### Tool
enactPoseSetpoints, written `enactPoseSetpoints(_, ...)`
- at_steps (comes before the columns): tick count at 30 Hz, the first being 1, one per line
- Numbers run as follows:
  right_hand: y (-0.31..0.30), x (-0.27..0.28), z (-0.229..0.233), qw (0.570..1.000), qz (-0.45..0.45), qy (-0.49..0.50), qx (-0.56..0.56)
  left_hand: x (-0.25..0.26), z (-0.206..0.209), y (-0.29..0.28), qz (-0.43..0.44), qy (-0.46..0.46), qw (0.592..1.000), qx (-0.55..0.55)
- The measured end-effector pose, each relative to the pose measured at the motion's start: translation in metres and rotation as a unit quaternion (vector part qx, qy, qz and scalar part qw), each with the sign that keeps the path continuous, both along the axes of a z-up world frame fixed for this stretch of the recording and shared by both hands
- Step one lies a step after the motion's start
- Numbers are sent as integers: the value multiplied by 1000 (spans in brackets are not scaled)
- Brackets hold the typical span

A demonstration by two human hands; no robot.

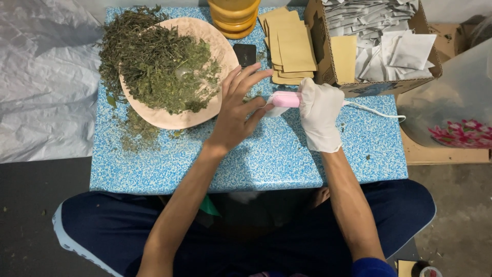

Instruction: Sealing pre-filled tea bags using a handheld heat sealer at a production table.

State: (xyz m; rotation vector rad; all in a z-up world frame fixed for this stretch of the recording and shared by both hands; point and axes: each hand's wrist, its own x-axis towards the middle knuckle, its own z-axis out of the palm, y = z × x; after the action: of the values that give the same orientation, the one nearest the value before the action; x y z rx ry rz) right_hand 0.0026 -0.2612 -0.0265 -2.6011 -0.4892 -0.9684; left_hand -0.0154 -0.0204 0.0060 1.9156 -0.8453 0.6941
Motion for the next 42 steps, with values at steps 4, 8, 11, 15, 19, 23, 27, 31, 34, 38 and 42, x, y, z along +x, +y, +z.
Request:
enactPoseSetpoints(4, -1, 1, -3, 1000, -6, -7, -9, 0, 0, 1, 3, -1, 1000, -1)
enactPoseSetpoints(8, -1, -1, 1, 1000, -1, -6, 0, 0, 0, 1, 10, -3, 1000, 1)
enactPoseSetpoints(11, -1, -1, 3, 1000, 1, -8, -1, 2, -2, 1, 14, -4, 1000, 3)
enactPoseSetpoints(15, 2, -3, 5, 1000, -1, -7, 3, 3, -3, 1, 20, -10, 1000, 3)
enactPoseSetpoints(19, 0, -3, 5, 1000, -5, -12, -7, 3, -2, 3, 21, -15, 1000, 8)
enactPoseSetpoints(23, 3, -4, 9, 1000, -2, -11, 1, 3, -2, 4, 23, -13, 1000, 9)
enactPoseSetpoints(27, 0, -2, 4, 1000, -11, -21, -16, 1, 0, 5, 21, -8, 1000, 6)
enactPoseSetpoints(31, -3, 2, -3, 999, -13, -28, -18, 2, 1, 7, 18, -2, 1000, 5)
enactPoseSetpoints(34, -3, 1, 0, 999, -15, -31, -17, 1, 2, 7, 20, 0, 1000, 2)
enactPoseSetpoints(38, -4, 0, 1, 999, -11, -43, -22, 2, 2, 8, 22, 5, 1000, -4)
enactPoseSetpoints(42, -5, 1, 1, 999, -13, -43, -6, 2, 1, 10, 21, 0, 1000, -7)
